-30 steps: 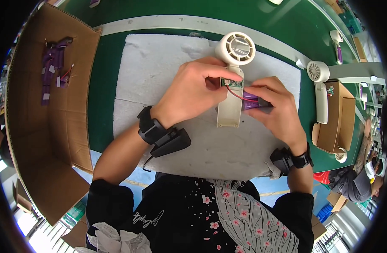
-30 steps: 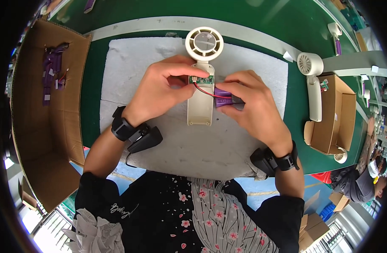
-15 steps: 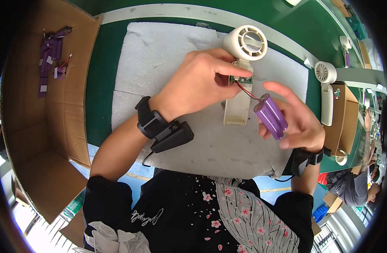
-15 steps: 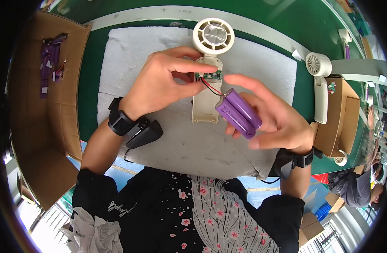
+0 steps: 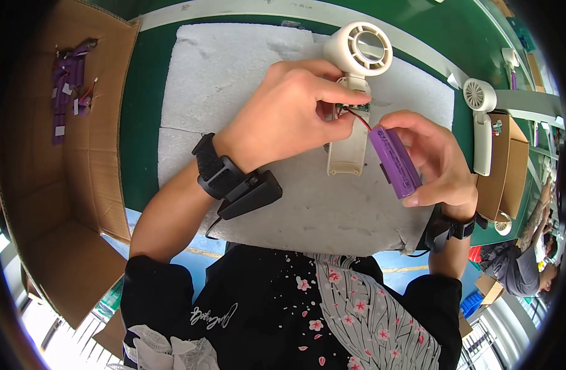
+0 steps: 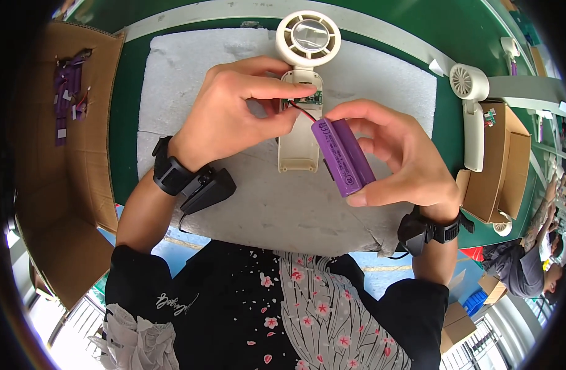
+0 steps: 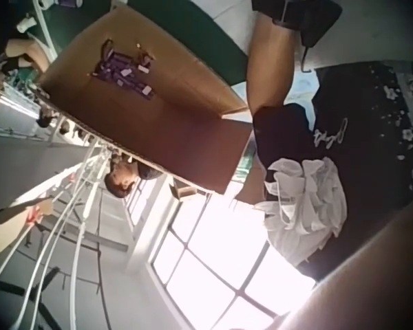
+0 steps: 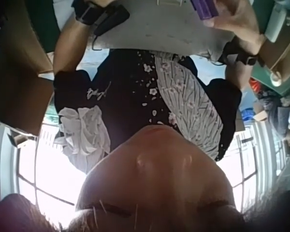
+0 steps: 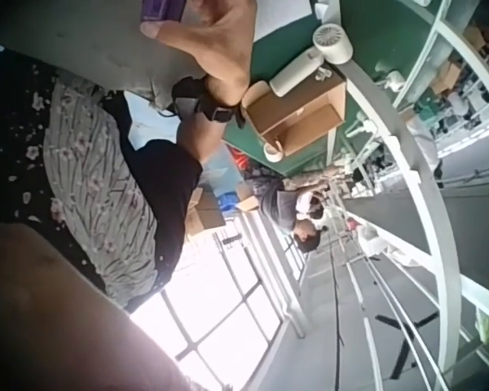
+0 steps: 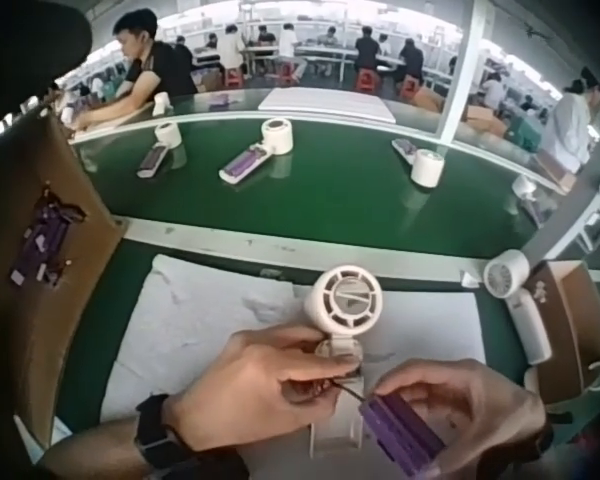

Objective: The person connects a battery pack to a circuit board inside a handheld fan housing, inserts the batteries into the handle, and sets the fan aside. After drinking from a juice box, the person repeats the process with another fan.

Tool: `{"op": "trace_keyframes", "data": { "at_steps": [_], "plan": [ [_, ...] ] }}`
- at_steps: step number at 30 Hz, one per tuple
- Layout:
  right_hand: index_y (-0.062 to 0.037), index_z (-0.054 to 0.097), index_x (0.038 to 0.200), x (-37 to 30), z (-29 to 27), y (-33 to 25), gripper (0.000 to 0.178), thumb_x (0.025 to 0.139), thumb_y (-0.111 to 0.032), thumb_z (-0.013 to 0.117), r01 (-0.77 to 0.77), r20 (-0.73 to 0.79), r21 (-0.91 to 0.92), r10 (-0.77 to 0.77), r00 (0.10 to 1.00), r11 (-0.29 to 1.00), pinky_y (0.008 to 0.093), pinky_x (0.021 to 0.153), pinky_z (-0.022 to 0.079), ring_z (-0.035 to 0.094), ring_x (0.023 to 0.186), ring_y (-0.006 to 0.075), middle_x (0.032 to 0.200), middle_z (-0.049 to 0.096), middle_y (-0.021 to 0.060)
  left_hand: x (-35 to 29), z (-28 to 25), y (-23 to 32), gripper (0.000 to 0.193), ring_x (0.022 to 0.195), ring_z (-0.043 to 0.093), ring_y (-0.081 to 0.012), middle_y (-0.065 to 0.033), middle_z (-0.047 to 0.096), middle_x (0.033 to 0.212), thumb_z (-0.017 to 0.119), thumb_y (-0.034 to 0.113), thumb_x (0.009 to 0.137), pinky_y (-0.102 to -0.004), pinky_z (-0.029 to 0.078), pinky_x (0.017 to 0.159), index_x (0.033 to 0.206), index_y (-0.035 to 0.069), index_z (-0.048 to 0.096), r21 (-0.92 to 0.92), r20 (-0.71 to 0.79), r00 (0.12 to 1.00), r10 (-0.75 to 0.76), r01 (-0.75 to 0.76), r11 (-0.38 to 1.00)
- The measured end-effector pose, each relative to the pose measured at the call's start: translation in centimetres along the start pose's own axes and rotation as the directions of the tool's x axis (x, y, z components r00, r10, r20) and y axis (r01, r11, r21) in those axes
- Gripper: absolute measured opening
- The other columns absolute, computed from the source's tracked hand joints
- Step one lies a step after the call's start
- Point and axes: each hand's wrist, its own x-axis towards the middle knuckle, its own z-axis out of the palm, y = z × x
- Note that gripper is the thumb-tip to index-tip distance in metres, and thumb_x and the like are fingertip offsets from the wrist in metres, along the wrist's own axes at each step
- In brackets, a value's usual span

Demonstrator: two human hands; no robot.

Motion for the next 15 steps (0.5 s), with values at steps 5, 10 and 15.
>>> {"op": "trace_keyframes", "data": {
  "at_steps": [5,10,15],
  "plan": [
    [-0.0036,0.051,0.126,0.2,1.1,0.4,0.086,0.047,-0.007,0.082,0.056,-0.010,-0.139,-0.057,0.998,0.989,0.0306,0.091,0.043,0.055,0.104,0.0168,0.116,0.055,0.0067,0.2,-0.4,0.3,0.031,0.070,0.069,-0.0194,-0.0145,0.069,0.095,0.072,0.002,0.071,-0.0266,0.057,0.064,0.101,0.010,0.074,0.056,0.025,0.999,0.020,-0.021,0.998],
    [-0.0056,0.054,0.124,0.5,2.8,2.0,0.076,0.054,-0.006,0.084,0.238,-0.036,-0.451,-0.284,0.958,0.860,0.0325,0.086,0.047,0.057,0.098,0.0179,0.114,0.058,0.0076,0.3,-1.2,0.6,0.029,0.076,0.070,-0.0254,-0.0169,0.070,0.097,0.071,0.002,0.074,-0.0293,0.056,0.068,0.102,0.009,0.074,0.066,0.101,0.994,0.028,-0.035,0.997],
    [-0.0047,0.055,0.122,0.6,4.2,2.6,0.076,0.052,0.000,0.083,0.233,-0.087,-0.728,-0.423,0.902,0.645,0.0307,0.082,0.046,0.058,0.097,0.0178,0.118,0.057,0.0085,0.6,-1.6,0.3,0.028,0.082,0.070,-0.0280,-0.0166,0.070,0.098,0.069,0.001,0.077,-0.0302,0.056,0.071,0.103,0.009,0.073,0.026,0.158,0.987,0.032,-0.036,0.999]
  ]
}}
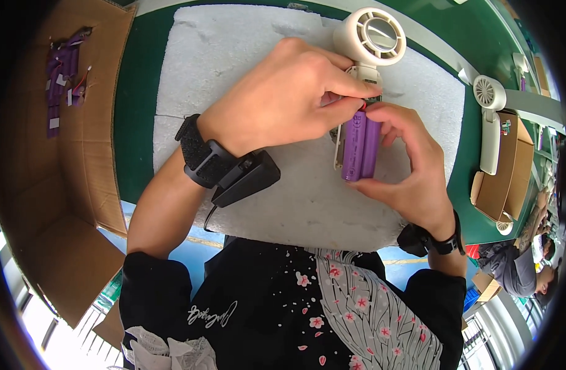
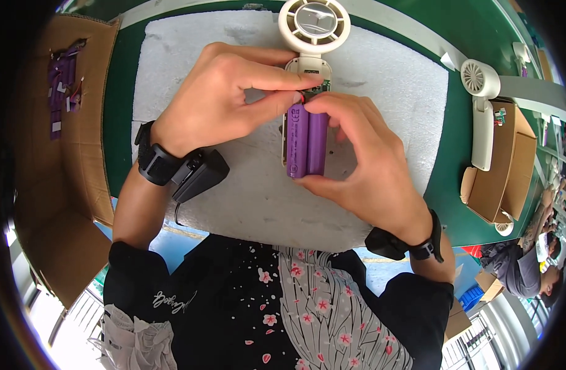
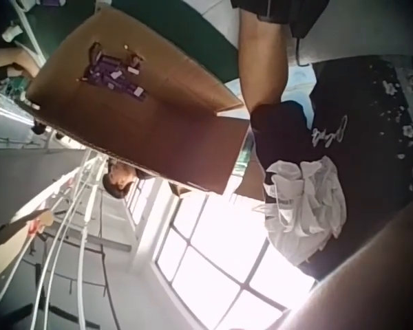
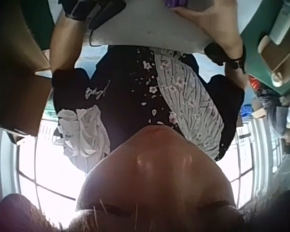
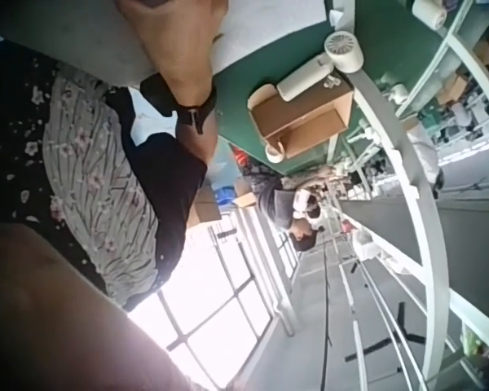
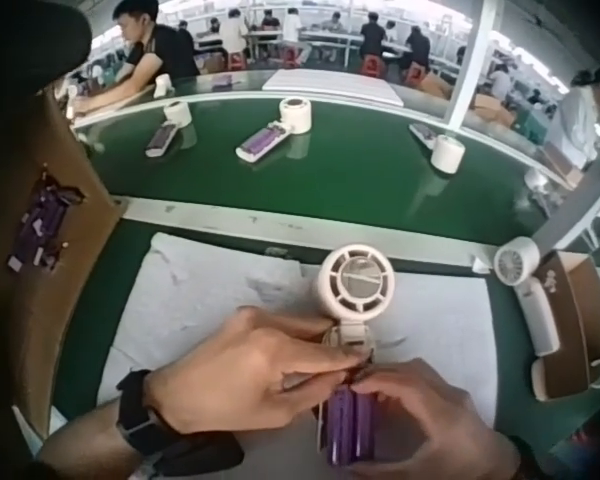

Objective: The person connects a battery pack to a circuit board inside a handheld fan housing, inserts the batteries into the handle, and sets the fan aside. After drinking from a juice box, the person repeats the process with another fan.

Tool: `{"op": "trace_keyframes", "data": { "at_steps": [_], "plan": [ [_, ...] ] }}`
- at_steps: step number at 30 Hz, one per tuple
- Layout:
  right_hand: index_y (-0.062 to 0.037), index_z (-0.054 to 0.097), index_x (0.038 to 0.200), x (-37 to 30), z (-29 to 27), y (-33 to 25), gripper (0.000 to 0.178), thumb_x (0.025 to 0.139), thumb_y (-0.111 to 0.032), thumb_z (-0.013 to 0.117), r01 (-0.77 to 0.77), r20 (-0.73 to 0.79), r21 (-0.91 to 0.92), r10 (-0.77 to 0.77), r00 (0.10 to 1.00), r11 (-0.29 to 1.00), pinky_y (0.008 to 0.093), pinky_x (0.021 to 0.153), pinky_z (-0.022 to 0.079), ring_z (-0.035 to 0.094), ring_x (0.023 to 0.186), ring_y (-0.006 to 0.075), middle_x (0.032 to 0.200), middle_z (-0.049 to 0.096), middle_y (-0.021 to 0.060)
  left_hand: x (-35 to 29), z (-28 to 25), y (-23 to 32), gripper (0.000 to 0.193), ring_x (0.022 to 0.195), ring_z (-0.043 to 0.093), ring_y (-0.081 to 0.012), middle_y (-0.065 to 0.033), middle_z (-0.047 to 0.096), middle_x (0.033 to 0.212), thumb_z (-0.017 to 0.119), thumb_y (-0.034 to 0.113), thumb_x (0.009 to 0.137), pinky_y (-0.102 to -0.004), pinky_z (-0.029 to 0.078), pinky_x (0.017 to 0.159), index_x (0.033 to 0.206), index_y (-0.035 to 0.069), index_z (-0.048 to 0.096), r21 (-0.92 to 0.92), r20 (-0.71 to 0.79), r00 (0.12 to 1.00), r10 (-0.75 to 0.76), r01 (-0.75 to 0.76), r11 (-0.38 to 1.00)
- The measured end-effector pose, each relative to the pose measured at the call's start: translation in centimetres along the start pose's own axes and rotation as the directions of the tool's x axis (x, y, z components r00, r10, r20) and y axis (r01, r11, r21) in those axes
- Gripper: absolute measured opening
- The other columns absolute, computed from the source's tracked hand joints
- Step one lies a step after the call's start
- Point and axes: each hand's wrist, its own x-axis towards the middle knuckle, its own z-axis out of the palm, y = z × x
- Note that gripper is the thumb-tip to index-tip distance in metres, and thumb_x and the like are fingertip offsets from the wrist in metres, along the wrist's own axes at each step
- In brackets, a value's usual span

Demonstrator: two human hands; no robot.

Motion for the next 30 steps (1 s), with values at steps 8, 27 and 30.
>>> {"op": "trace_keyframes", "data": {
  "at_steps": [8,27,30],
  "plan": [
    [0.0002,0.064,0.107,-0.7,0.6,-1.1,0.058,0.053,0.001,0.085,0.117,-0.120,-0.216,-0.145,0.982,0.969,0.0342,0.079,0.053,0.062,0.096,0.0266,0.125,0.058,0.0151,0.2,0.0,0.1,0.027,0.080,0.070,-0.0255,-0.0138,0.071,0.095,0.068,-0.001,0.078,-0.0282,0.055,0.068,0.103,0.008,0.073,0.033,0.028,0.999,-0.021,0.020,0.999],
    [-0.0019,0.059,0.086,-0.6,1.4,-0.9,0.043,0.052,0.002,0.085,0.147,-0.147,-0.289,-0.196,0.969,0.946,0.0344,0.074,0.054,0.062,0.093,0.0279,0.127,0.056,0.0200,0.5,-1.6,0.1,0.039,0.085,0.069,-0.0244,-0.0154,0.069,0.096,0.075,0.016,0.079,-0.0318,0.052,0.077,0.114,0.002,0.066,-0.289,0.161,0.983,-0.088,0.133,0.948],
    [-0.0024,0.057,0.089,-0.5,1.2,-0.8,0.047,0.052,0.003,0.085,0.111,-0.141,-0.254,-0.150,0.979,0.961,0.0356,0.079,0.053,0.062,0.095,0.0270,0.127,0.055,0.0180,0.7,-1.7,-0.2,0.043,0.092,0.068,-0.0246,-0.0188,0.068,0.102,0.075,0.021,0.080,-0.0318,0.050,0.084,0.118,0.003,0.064,-0.332,0.219,0.973,-0.078,0.150,0.931]
  ]
}}
